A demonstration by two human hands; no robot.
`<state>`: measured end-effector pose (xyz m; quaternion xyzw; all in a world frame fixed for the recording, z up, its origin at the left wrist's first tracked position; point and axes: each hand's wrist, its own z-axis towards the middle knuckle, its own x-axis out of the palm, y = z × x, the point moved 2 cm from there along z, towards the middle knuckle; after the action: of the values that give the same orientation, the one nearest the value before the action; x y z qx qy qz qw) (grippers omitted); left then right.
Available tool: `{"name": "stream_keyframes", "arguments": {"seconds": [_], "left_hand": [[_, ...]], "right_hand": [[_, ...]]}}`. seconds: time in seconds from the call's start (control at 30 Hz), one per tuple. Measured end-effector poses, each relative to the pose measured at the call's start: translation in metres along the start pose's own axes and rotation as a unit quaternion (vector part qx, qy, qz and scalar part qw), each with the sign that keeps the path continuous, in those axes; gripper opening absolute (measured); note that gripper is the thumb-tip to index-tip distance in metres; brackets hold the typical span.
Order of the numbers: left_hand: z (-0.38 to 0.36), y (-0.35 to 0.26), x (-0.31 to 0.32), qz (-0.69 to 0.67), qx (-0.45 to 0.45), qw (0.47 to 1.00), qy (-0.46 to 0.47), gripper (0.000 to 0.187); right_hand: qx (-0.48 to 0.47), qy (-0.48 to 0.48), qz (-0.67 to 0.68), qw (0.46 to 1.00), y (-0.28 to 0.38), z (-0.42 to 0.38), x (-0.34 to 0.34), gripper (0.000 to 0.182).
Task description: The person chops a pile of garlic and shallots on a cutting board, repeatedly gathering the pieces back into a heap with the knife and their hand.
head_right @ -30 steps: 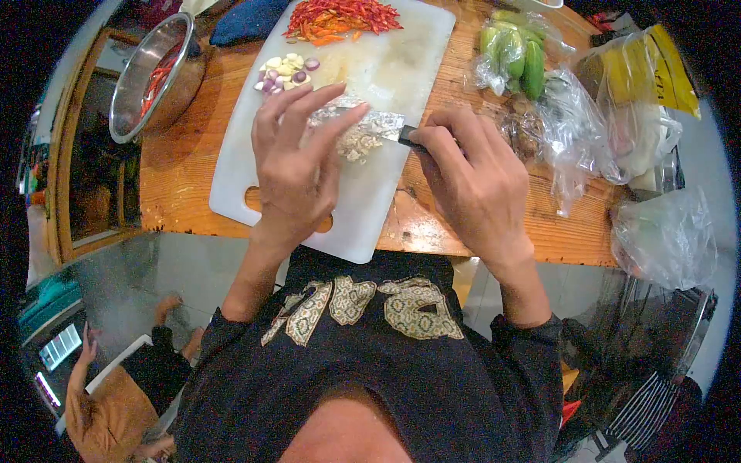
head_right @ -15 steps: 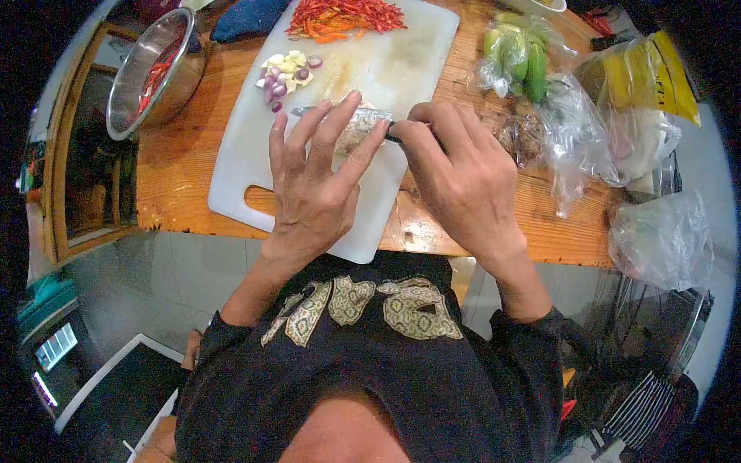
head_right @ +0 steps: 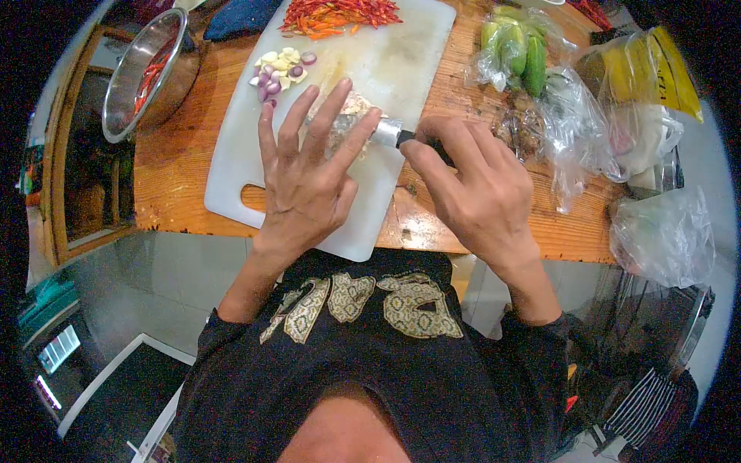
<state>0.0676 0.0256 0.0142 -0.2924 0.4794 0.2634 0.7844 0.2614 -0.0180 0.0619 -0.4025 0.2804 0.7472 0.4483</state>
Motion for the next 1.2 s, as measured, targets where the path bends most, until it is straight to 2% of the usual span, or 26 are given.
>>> {"name": "stream_keyframes", "arguments": {"seconds": [0.4,0.47,0.6,0.7,0.8,0.87,0.9,1.0,1.03,1.2], "left_hand": [[-0.007,0.016,0.005,-0.036,-0.031,0.999,0.023,0.07],[-0.007,0.019,0.004,-0.092,-0.05,0.994,0.023,0.068],[-0.004,0.023,-0.004,-0.236,-0.082,0.967,0.041,0.059],[-0.007,0.029,-0.004,-0.385,-0.119,0.914,0.044,0.057],[-0.006,0.023,-0.008,-0.478,-0.173,0.861,0.025,0.073],[-0.006,0.021,-0.015,-0.448,-0.181,0.875,0.032,0.078],[-0.004,0.018,-0.014,-0.442,-0.176,0.879,0.039,0.081],[-0.006,0.012,-0.011,-0.287,-0.148,0.945,0.052,0.094],[-0.005,0.013,-0.011,-0.282,-0.116,0.95,0.059,0.086],[-0.013,0.011,-0.009,-0.241,-0.144,0.956,0.088,0.095]], "right_hand": [[0.038,0.01,-0.02,0.999,-0.018,-0.023,-0.035,0.025],[0.068,0.014,-0.004,0.998,-0.025,-0.029,-0.041,0.028],[0.19,-0.009,0.126,0.974,-0.033,-0.047,-0.034,0.025],[0.196,0.037,0.208,0.957,-0.025,-0.047,-0.028,0.025],[0.187,0.077,0.247,0.948,-0.018,-0.051,-0.014,0.026],[0.216,0.108,0.27,0.932,-0.015,-0.047,-0.017,0.025],[0.195,0.109,0.259,0.94,-0.016,-0.042,-0.02,0.025],[0.146,0.107,0.253,0.95,-0.019,-0.026,-0.026,0.027],[0.138,0.098,0.256,0.952,-0.02,-0.023,-0.027,0.026],[0.157,0.101,0.22,0.958,-0.03,-0.019,-0.022,0.023]]}}
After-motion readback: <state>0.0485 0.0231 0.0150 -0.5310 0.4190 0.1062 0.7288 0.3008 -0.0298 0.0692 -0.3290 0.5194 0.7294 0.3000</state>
